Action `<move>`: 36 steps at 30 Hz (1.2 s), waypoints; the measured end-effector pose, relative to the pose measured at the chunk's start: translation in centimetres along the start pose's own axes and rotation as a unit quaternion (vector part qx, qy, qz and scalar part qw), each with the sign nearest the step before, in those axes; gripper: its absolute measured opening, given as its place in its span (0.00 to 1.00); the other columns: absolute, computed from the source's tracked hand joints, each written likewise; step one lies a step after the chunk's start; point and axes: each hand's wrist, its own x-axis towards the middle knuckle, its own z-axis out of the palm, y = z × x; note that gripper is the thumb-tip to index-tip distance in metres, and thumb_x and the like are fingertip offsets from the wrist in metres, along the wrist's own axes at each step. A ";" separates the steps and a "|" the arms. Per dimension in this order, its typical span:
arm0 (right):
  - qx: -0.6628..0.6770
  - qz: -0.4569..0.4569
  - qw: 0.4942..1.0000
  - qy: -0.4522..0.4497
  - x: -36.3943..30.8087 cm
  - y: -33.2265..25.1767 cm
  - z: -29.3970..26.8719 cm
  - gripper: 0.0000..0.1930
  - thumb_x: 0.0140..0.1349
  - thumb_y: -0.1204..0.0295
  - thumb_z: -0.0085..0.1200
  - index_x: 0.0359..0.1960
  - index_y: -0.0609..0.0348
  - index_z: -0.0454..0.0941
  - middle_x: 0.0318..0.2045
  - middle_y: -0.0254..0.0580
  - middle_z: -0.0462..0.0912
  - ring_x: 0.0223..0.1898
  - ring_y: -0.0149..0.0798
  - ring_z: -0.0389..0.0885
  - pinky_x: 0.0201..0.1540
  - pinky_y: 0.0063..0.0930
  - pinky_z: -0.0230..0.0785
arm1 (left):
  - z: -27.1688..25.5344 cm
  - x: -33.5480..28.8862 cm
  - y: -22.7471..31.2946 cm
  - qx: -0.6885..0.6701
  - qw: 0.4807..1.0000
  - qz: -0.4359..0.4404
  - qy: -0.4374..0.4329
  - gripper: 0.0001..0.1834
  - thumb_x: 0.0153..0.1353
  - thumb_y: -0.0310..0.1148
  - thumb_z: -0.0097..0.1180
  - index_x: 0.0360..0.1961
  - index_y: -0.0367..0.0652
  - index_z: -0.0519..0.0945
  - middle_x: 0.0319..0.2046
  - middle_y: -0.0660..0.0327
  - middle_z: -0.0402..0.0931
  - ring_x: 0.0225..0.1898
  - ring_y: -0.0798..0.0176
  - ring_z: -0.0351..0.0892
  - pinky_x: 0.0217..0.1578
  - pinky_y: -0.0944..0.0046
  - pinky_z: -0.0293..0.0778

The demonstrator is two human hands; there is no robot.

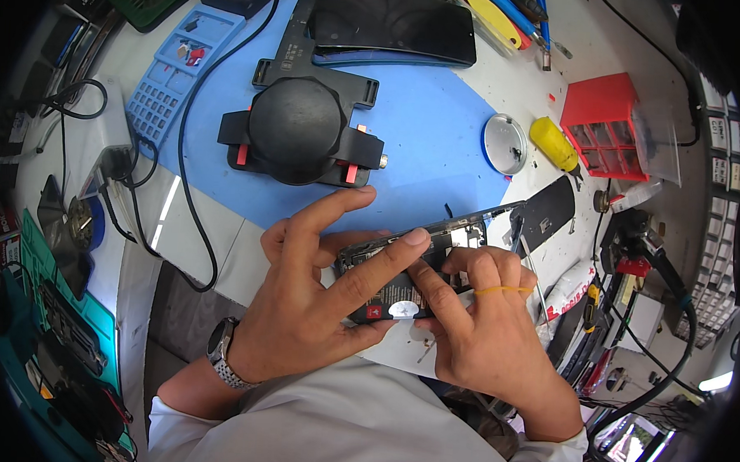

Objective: The person removes the old battery from a disassembled smartphone using a screwdriver and tweezers, then installs a new battery into the device. The person uses a heat gun to warm the phone before prying it open and carefully disconnects and reconnects internal connectors during the swap.

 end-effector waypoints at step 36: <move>0.025 -0.004 0.999 -0.043 0.9 0.2 -1.2 0.36 0.56 0.68 0.75 0.70 0.54 0.82 0.54 0.51 0.74 0.57 0.57 0.72 0.55 0.55 0.62 | 0.1 0.1 -0.2 0.003 1.000 0.008 -0.001 0.53 0.48 0.33 0.88 0.79 0.56 0.79 0.80 0.43 0.60 0.63 0.55 0.89 0.68 0.53 0.62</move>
